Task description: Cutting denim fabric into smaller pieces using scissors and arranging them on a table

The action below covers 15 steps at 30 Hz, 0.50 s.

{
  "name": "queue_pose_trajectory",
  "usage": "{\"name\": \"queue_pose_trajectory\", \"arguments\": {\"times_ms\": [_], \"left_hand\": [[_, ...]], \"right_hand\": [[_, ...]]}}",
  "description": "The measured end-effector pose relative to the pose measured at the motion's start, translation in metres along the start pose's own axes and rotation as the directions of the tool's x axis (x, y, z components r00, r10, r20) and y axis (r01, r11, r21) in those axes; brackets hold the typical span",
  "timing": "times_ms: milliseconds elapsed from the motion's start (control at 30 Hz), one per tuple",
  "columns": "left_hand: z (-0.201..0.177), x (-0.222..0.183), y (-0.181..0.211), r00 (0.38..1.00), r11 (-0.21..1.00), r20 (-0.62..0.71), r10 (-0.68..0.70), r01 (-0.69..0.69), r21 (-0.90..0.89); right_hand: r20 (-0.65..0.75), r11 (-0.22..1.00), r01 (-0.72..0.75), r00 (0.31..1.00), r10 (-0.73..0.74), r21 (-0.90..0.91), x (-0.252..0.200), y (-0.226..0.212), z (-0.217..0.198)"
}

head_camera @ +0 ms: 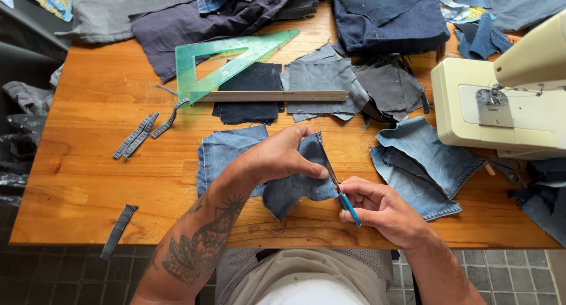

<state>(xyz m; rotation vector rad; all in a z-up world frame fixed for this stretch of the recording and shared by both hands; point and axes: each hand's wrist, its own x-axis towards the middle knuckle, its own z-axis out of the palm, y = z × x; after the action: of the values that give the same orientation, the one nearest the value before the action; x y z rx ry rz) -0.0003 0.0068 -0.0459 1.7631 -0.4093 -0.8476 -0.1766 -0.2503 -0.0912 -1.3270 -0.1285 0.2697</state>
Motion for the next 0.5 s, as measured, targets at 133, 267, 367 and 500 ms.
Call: {"name": "queue_pose_trajectory", "arguments": {"times_ms": [133,267,367,500], "left_hand": [[-0.007,0.005,-0.003,0.999,0.994,-0.013,0.048,-0.049,-0.1],[-0.004,0.012,-0.021,0.997,0.954,-0.034,0.068,-0.075,-0.29],[-0.002,0.014,-0.027,0.996,0.954,-0.042,0.074,-0.083,-0.287],[0.002,0.012,-0.023,0.995,0.958,-0.046,0.086,-0.095,-0.27]], "right_hand": [[0.001,1.0,0.012,1.0,-0.012,0.012,0.001,-0.002,0.0],[0.009,0.999,0.029,1.0,-0.029,0.02,0.0,0.004,-0.005],[0.027,0.999,0.035,0.999,-0.036,0.035,0.001,0.002,-0.003],[0.054,0.996,0.044,0.997,-0.048,0.076,0.008,-0.016,0.011]]}}
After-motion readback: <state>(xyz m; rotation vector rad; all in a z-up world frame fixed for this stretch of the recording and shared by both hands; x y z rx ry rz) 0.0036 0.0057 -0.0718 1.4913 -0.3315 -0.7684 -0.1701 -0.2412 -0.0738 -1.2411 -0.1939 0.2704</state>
